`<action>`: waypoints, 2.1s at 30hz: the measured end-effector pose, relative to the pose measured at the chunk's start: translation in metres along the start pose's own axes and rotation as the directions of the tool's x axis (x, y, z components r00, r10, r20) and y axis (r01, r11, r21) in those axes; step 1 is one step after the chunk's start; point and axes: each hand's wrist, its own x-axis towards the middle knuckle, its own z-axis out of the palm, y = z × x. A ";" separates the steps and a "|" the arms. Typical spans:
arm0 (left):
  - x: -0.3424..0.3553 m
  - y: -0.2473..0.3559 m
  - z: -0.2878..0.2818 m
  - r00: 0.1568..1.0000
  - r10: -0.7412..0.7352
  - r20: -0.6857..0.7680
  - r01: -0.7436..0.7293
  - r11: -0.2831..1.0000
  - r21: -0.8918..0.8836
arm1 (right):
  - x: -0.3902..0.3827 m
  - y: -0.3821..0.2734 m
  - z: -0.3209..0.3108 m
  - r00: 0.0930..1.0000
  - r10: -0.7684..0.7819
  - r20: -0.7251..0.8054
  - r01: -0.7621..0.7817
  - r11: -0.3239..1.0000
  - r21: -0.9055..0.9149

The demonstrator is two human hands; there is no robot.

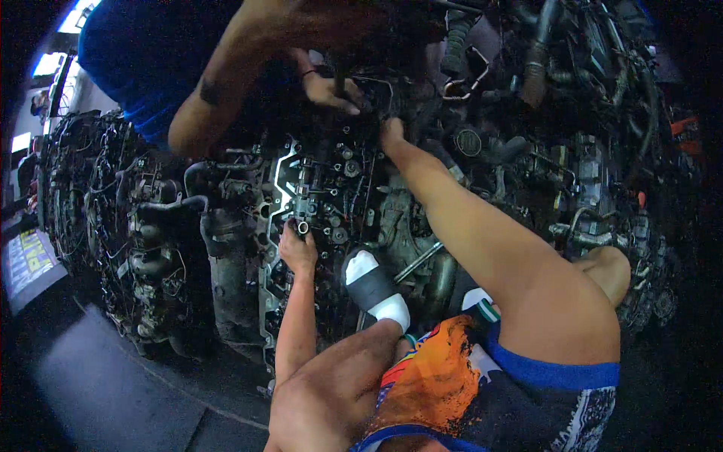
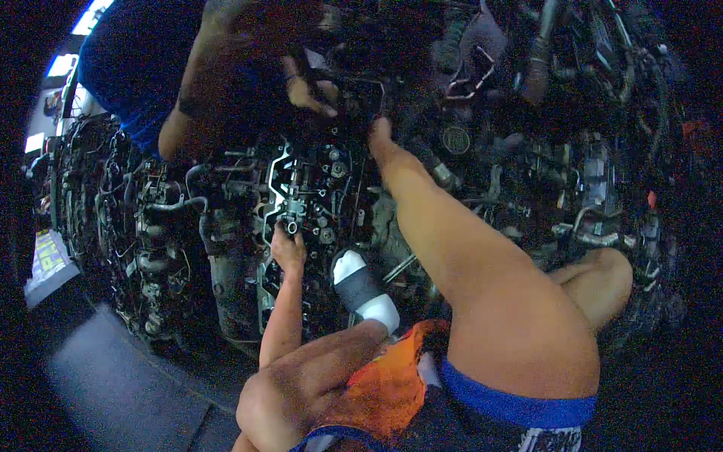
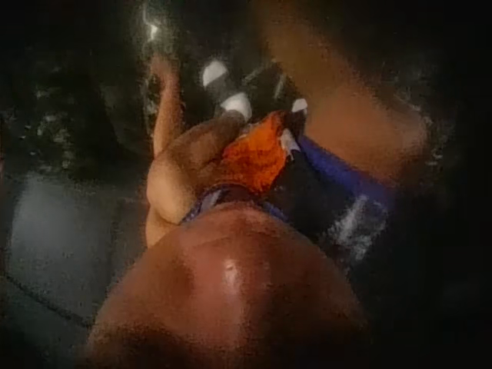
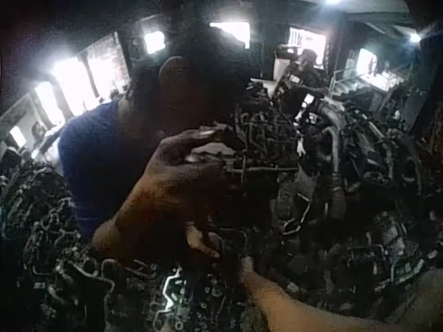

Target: The person works on an open engine block, using a wrench to tighten or loosen bolts on the cylinder head and manipulating engine components by hand.

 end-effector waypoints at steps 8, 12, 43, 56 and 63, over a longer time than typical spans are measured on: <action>-0.008 0.026 0.012 0.995 0.042 0.092 -0.029 0.990 -0.136 | 0.020 0.061 0.062 0.996 0.086 0.033 -0.085 0.996 -0.025; 0.007 -0.022 -0.021 0.999 -0.047 0.009 0.047 0.999 0.025 | 0.006 -0.054 -0.012 0.999 -0.050 -0.001 0.049 0.998 -0.050; 0.003 -0.006 -0.012 0.999 -0.026 0.021 0.027 0.999 -0.022 | 0.008 -0.011 -0.043 0.983 -0.069 0.171 0.074 0.997 -0.021; 0.004 -0.005 -0.011 0.989 -0.103 0.104 0.096 0.993 0.075 | 0.017 -0.014 0.034 0.999 -0.048 -0.006 0.048 0.998 -0.050; 0.003 -0.010 -0.011 0.997 -0.072 0.022 0.071 0.996 0.046 | -0.002 -0.004 -0.030 0.957 -0.272 0.105 0.284 0.950 -0.131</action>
